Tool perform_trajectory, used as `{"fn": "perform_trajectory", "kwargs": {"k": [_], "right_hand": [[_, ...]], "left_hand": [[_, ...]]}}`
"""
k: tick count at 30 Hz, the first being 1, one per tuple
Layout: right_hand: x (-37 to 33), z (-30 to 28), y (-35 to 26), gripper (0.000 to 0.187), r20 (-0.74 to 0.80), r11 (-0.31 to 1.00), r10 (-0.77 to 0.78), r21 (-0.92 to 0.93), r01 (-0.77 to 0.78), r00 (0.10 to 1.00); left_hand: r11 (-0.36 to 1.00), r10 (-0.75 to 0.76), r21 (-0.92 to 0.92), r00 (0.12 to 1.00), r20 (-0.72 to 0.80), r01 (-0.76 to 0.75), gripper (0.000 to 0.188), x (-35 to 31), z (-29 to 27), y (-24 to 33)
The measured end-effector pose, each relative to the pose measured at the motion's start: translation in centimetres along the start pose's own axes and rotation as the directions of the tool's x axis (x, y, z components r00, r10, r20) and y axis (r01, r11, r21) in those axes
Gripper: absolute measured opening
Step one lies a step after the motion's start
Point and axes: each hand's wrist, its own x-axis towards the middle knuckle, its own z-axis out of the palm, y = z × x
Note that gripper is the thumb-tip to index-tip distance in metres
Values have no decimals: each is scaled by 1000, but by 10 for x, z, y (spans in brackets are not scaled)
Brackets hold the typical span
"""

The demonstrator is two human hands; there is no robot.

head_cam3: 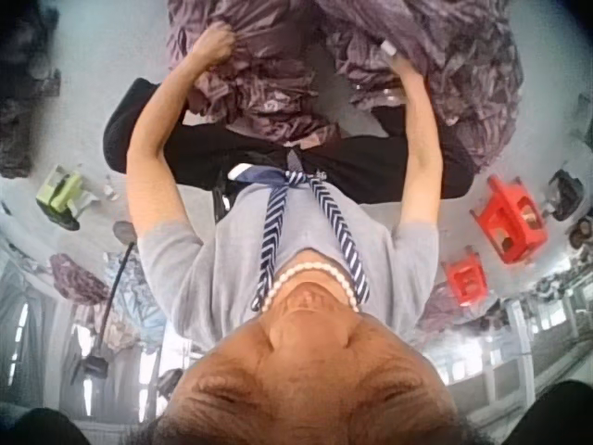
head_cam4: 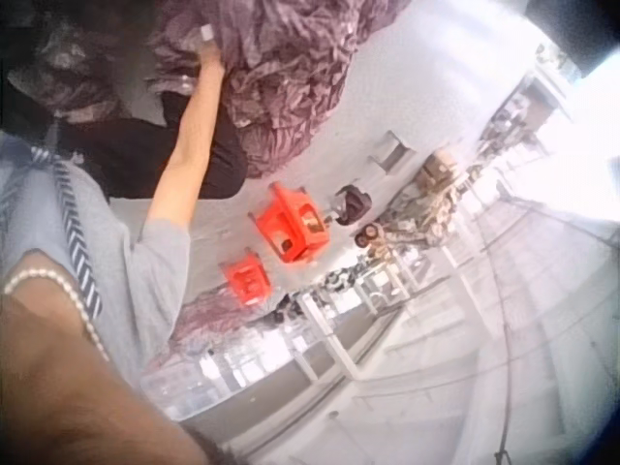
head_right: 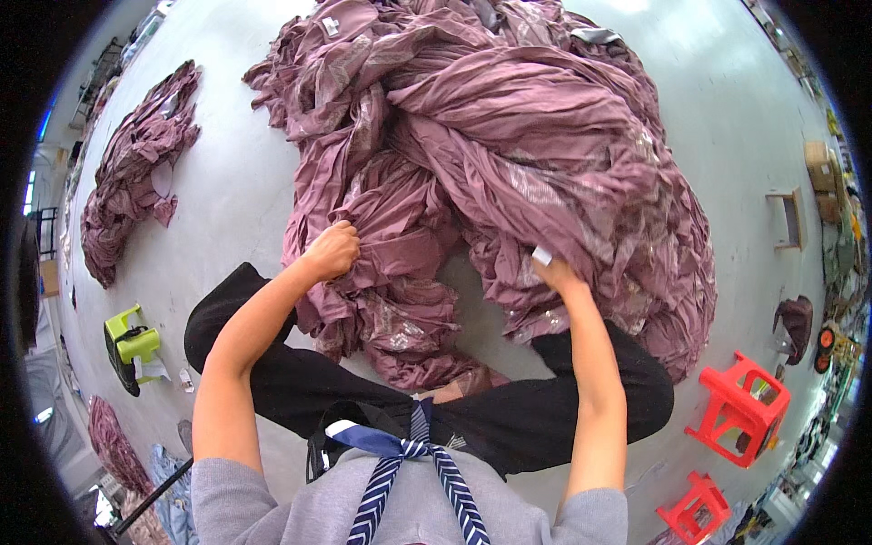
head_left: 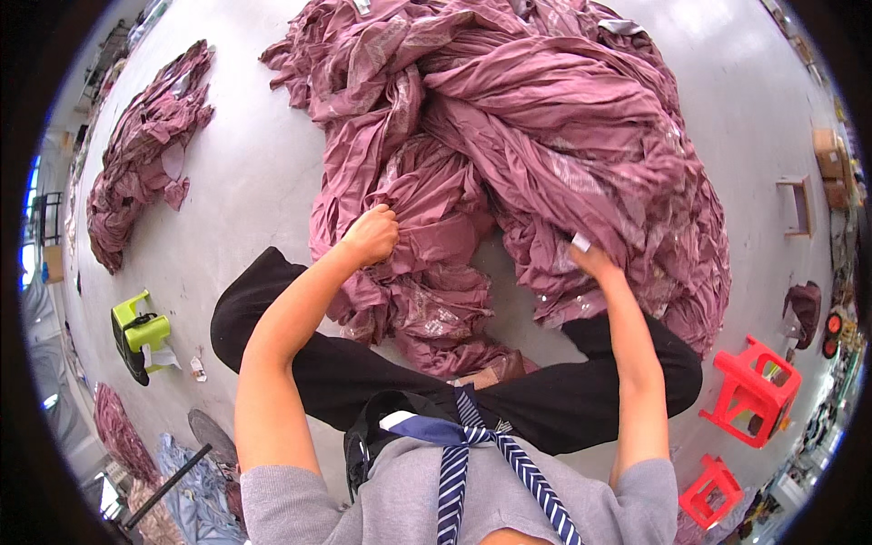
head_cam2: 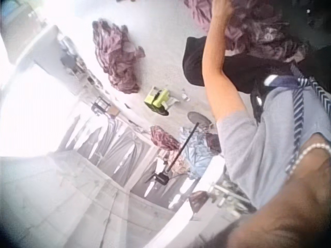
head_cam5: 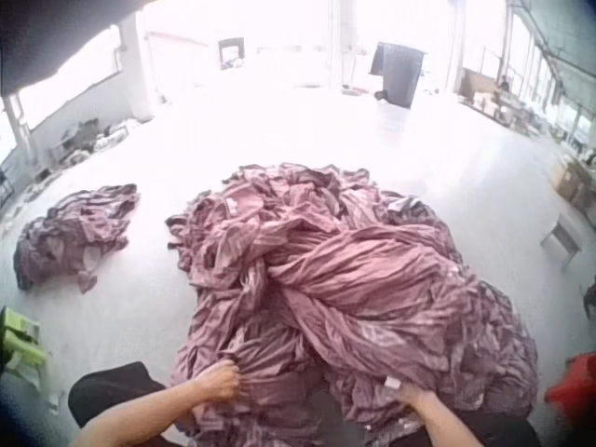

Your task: The person sits on the floor and repeatedly picks up pieces of dusty pink fabric from a large pile. They locate and remove small white tags or labels from the fabric by hand, then place the fabric back onto the pile. The process is repeated continuously throughout the clip.

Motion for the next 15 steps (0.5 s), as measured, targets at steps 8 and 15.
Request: {"fn": "perform_trajectory", "kwargs": {"k": [8,15], "right_hand": [[-3,19,-125,15,117,755,-421,595,276,900],[75,150,-182,52,279,870,133,427,-247,951]], "left_hand": [[997,19,-69,1000,-16,-20,14,-2,15,-55],[944,-45,-330,994,-100,9,11,0,28,-69]]}}
